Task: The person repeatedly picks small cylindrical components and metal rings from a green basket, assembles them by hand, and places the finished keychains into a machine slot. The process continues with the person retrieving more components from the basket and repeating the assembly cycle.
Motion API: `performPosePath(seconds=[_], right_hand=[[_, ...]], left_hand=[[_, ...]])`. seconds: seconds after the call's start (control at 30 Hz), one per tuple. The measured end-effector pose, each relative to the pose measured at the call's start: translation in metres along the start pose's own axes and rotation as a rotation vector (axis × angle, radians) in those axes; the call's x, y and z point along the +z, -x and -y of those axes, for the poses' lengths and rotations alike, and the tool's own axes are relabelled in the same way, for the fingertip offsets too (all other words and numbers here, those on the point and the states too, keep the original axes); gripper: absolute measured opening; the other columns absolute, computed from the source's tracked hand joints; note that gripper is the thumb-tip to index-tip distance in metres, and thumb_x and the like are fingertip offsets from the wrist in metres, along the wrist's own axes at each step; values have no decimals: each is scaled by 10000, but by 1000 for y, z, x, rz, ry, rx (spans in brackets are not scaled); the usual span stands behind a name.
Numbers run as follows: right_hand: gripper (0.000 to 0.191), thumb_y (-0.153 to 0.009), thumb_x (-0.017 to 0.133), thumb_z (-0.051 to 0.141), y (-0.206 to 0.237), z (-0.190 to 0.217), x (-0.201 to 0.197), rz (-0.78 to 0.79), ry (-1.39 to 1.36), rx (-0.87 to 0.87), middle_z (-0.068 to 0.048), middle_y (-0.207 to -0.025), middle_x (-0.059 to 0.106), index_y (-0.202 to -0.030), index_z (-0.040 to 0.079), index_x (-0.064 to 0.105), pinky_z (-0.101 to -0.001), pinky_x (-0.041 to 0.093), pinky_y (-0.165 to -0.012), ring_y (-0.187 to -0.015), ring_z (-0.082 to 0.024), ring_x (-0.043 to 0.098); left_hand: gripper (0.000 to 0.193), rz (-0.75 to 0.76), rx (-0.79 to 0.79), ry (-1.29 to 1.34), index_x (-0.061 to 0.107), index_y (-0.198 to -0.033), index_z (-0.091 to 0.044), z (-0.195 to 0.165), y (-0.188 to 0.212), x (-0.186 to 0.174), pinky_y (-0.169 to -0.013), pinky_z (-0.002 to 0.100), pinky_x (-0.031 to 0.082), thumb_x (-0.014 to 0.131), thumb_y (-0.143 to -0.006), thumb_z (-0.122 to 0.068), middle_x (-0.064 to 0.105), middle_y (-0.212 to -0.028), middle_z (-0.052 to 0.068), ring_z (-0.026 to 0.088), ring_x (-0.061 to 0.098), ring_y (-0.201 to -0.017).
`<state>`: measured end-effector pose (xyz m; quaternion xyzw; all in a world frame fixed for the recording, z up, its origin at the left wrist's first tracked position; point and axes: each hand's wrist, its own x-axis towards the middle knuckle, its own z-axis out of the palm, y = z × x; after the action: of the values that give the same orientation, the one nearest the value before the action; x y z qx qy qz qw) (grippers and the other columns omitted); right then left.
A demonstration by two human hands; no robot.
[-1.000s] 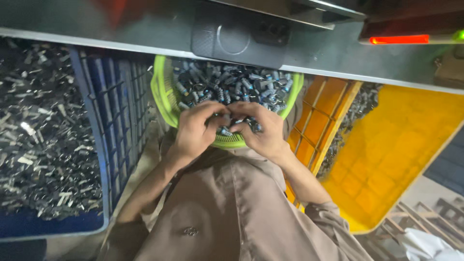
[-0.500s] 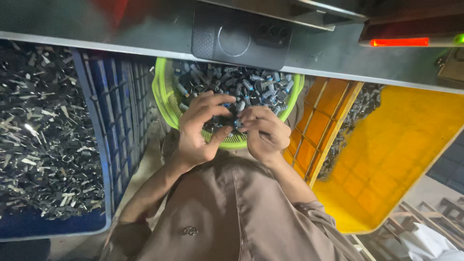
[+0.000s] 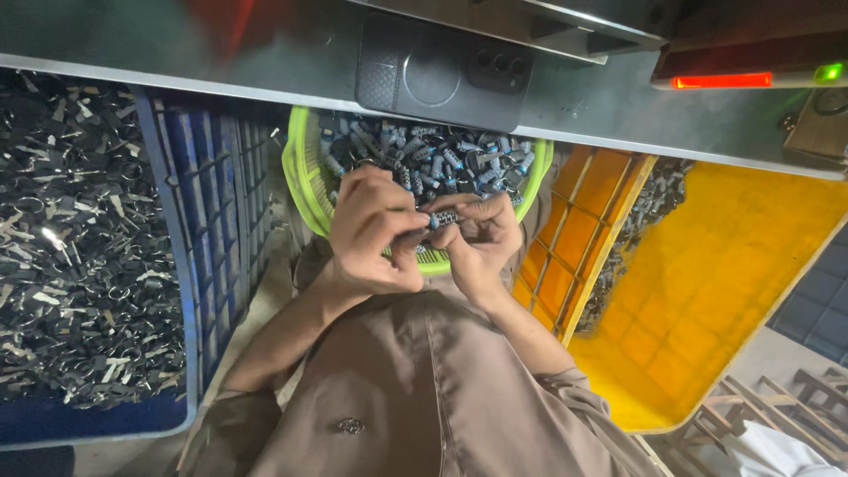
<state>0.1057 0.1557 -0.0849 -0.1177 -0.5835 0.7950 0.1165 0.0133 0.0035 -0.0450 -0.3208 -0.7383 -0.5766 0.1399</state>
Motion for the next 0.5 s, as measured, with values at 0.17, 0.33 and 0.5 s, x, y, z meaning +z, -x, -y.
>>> performPosePath(seconds=[0.17, 0.33, 0.5], right_hand=[[289, -978, 743, 2, -17, -8, -4, -139, -169, 139, -186, -948, 693, -1033, 60, 466, -338, 578, -721, -824, -244, 685], [312, -963, 761, -2, -52, 23, -12, -41, -278, 84, -153, -928, 672, -1091, 65, 485, -330, 553, -692, -781, -218, 654], [350, -822, 536, -197, -132, 66, -10, -146, 272, -531, -103, -865, 666, -1021, 58, 401, -317, 604, -648, -753, -193, 699]], left_hand=[[275, 29, 147, -220, 680, -994, -36, -10, 1, -15, -907, 486, 514, 634, -727, 12, 638, -959, 77, 288, 654, -863], [183, -90, 20, -444, 692, -878, -104, -19, -4, -32, -823, 441, 437, 714, -730, 0, 705, -966, 20, 321, 613, -876], [105, -42, -302, -118, 667, -976, -18, -11, 4, -32, -803, 349, 554, 705, -897, 39, 724, -1097, 91, 240, 680, -918]])
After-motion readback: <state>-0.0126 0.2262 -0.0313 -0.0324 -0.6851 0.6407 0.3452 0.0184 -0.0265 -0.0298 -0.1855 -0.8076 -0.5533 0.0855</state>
